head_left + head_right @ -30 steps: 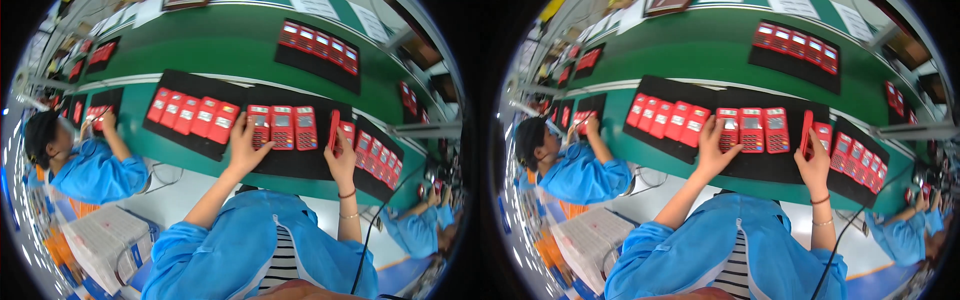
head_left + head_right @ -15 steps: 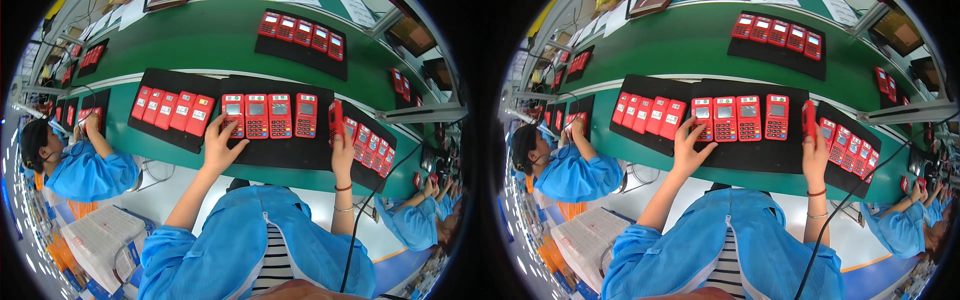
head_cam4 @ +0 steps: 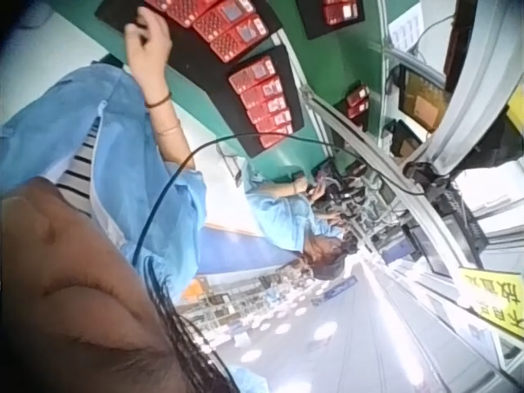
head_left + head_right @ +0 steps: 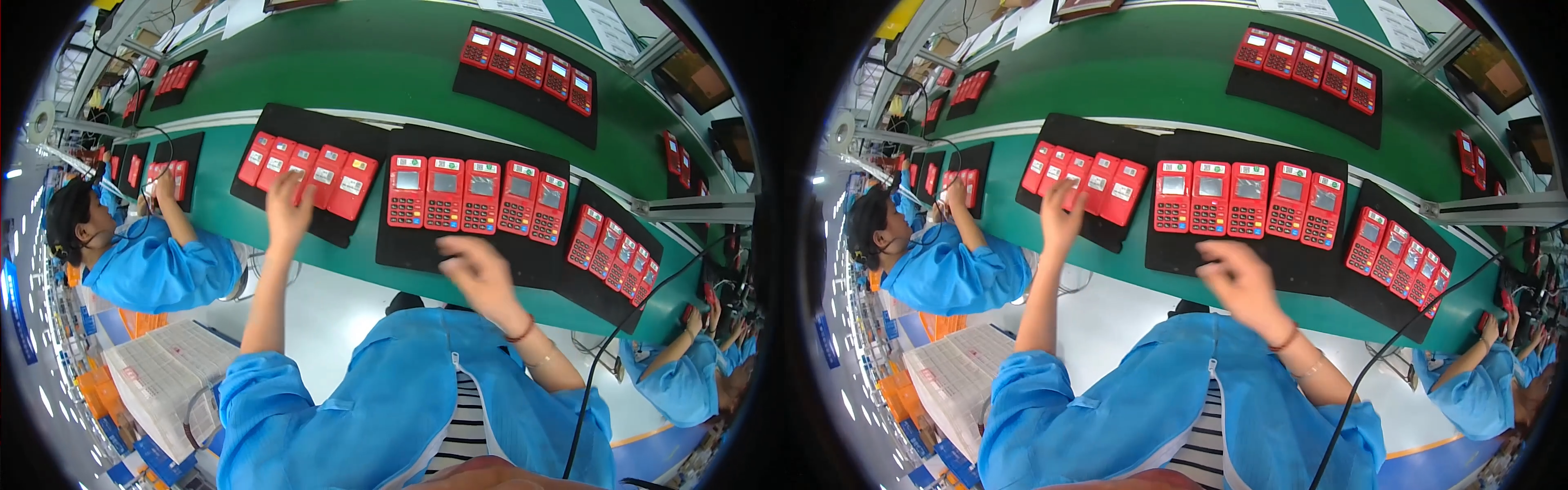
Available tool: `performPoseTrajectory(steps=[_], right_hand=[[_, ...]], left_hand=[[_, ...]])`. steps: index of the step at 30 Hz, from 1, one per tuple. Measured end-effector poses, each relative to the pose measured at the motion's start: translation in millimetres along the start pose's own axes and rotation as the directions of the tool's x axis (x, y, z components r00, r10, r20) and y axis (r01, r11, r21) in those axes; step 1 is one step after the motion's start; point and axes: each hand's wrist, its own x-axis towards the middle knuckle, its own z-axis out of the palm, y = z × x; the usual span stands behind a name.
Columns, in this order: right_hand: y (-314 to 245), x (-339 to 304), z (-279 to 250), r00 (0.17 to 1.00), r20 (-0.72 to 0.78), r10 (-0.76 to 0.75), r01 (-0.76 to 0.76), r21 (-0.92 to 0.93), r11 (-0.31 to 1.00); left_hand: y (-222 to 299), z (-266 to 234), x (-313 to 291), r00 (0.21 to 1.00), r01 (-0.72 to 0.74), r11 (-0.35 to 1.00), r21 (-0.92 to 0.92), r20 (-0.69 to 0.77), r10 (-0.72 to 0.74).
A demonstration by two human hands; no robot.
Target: The person inspects and tests handheld electronic devices by hand on a production line.
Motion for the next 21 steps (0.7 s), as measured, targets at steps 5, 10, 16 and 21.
performPoseTrajectory(steps=[5, 10, 16, 21], right_hand=[[-13.0, 72.4, 120.2, 0.92, 0.335, 0.206, -0.306, 0.283, 0.909], [19.6, 122.0, 211.0, 0.98, -0.127, 0.153, -0.144, 0.074, 0.987], [20.6, 143.7, 200.2, 0.88, -0.343, 0.33, -0.199, 0.364, 0.91], [-10.9, 114.9, 139.9, 0.95, -0.304, 0.071, 0.017, 0.277, 0.961]], left_hand=[[-131.1, -8.5, 49.0, 0.986, 0.164, 0.972, 0.167, -0.038, -0.16], [-231.9, -11.3, 55.8, 0.913, 0.397, 0.876, 0.276, -0.021, -0.407], [-187.3, -58.5, 83.4, 0.78, 0.61, 0.768, -0.193, 0.315, -0.541], [-115.6, -106.0, 69.0, 0.795, 0.605, 0.659, -0.447, 0.381, -0.472]])
